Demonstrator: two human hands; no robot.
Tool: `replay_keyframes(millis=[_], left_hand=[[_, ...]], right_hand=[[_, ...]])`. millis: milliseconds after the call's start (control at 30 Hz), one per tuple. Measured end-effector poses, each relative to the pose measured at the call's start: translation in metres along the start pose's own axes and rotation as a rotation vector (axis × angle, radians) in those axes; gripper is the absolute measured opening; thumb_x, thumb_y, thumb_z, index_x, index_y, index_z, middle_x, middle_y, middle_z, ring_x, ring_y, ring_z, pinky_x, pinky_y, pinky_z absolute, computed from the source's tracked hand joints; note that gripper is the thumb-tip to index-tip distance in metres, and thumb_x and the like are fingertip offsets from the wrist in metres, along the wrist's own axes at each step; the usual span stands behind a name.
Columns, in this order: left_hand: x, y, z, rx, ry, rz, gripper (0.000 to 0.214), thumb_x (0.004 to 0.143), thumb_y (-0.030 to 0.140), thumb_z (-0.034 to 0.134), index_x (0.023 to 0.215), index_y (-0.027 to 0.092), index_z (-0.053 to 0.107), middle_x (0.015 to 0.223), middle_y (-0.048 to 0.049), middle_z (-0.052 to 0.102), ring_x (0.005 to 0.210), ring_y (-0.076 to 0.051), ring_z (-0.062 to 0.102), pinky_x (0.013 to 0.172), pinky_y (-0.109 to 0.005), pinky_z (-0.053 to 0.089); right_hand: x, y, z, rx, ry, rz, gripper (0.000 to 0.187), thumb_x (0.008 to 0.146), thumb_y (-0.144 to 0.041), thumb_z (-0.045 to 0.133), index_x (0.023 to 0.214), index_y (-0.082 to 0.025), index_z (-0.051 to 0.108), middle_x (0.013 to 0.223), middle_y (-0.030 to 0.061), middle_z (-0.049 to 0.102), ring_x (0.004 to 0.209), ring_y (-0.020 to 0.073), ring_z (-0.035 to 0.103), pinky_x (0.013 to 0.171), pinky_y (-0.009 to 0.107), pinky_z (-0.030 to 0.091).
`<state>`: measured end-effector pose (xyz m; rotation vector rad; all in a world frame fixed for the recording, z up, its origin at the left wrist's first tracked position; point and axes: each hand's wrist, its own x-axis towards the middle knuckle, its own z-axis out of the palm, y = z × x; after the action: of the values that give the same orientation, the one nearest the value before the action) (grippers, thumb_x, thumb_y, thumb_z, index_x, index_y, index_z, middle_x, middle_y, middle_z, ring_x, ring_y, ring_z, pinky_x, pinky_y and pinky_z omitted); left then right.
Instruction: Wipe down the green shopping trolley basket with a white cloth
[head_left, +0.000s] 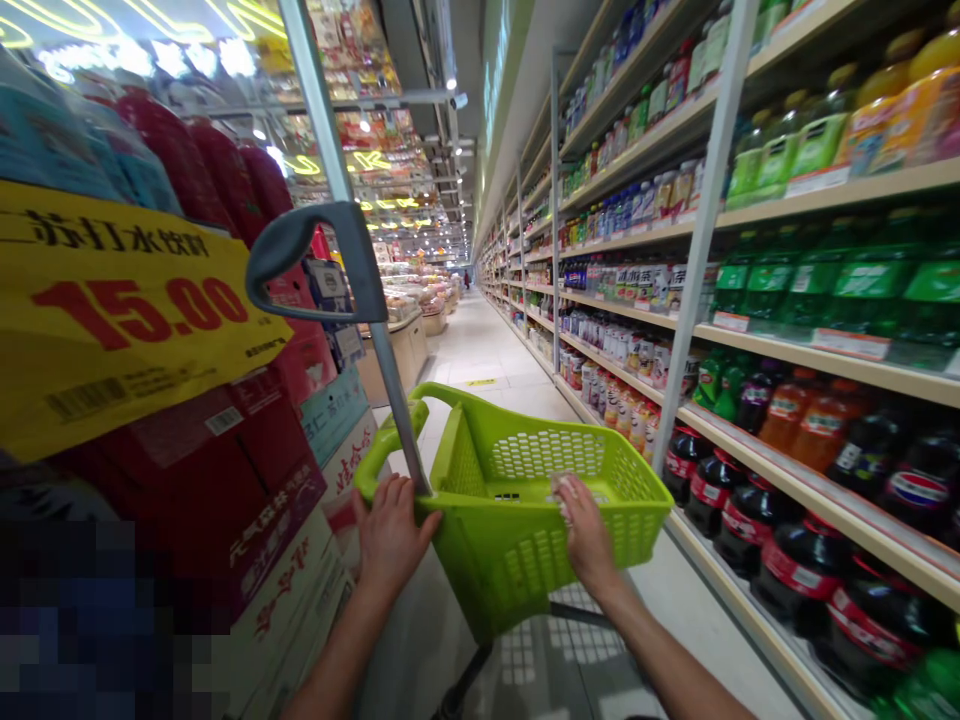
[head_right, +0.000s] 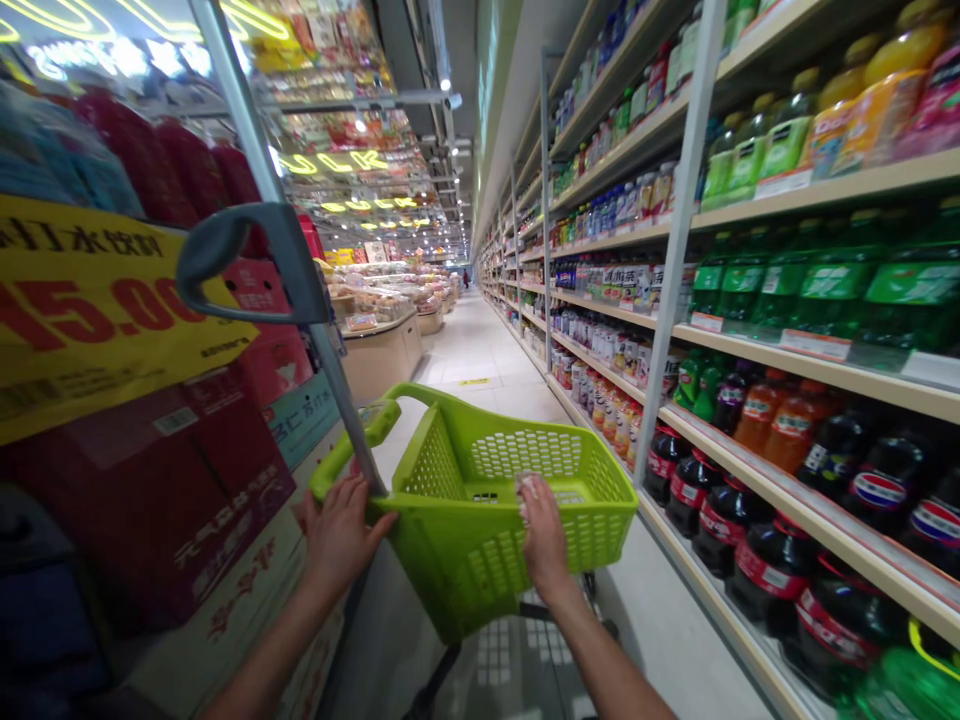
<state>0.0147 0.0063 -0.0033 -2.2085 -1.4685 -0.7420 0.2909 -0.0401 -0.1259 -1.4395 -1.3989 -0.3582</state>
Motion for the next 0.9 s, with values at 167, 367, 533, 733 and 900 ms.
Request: replay_keyframes(millis=[167,367,533,733,900], left_hand=[[0.007,0.017,0.001,0.003,-0.021,-0.024,0.037,0.075,0.035,0.051,0.104,0.013,0.051,0.112,-0.0151,0.056,0.112,-0.028,0.041,0.100,-0.056,0.011],[0.013,0.027,0.004,-0.014,-0.013,-0.040,0.037,0.076,0.035,0.051,0.105,0.012,0.051,0.112,-0.0146,0.055,0.111,-0.029,0.041,0.100,-0.057,0.011],[0.018,0.045,0.009,-0.045,0.008,-0.077,0.034,0.075,0.031,0.050,0.103,0.012,0.052,0.108,-0.0142,0.055,0.112,-0.029,0.040,0.101,-0.058,0.009],[0.025,0.049,0.005,-0.056,-0.077,0.023,0.038,0.073,0.017,0.047,0.111,0.013,0.049,0.114,-0.0137,0.055,0.116,-0.028,0.040,0.101,-0.058,0.012],[0.041,0.006,-0.004,-0.088,-0.181,0.043,0.032,0.074,0.027,0.053,0.106,0.021,0.051,0.123,-0.0090,0.051,0.121,-0.027,0.036,0.101,-0.054,0.018]], right_hand=[[0.017,-0.112,0.063,0.242,-0.077,-0.113,0.047,0.081,-0.009,0.036,0.126,-0.021,0.043,0.134,0.0070,0.040,0.127,0.0189,0.029,0.101,0.042,0.034],[0.028,-0.055,0.045,0.155,-0.109,-0.127,0.045,0.079,-0.005,0.036,0.118,-0.021,0.052,0.129,0.0067,0.046,0.126,0.0196,0.030,0.101,0.046,0.032],[0.036,-0.034,0.039,0.142,-0.031,0.047,0.042,0.081,-0.008,0.033,0.116,-0.017,0.054,0.128,0.0103,0.046,0.123,0.0204,0.035,0.100,0.045,0.033],[0.044,-0.122,0.070,0.328,-0.058,-0.129,0.048,0.081,-0.007,0.034,0.126,-0.018,0.043,0.135,0.0075,0.037,0.128,0.0180,0.026,0.104,0.041,0.029],[0.046,-0.065,0.055,0.247,-0.051,-0.088,0.047,0.080,-0.006,0.033,0.121,-0.021,0.049,0.132,0.0062,0.043,0.126,0.0192,0.031,0.103,0.045,0.029]])
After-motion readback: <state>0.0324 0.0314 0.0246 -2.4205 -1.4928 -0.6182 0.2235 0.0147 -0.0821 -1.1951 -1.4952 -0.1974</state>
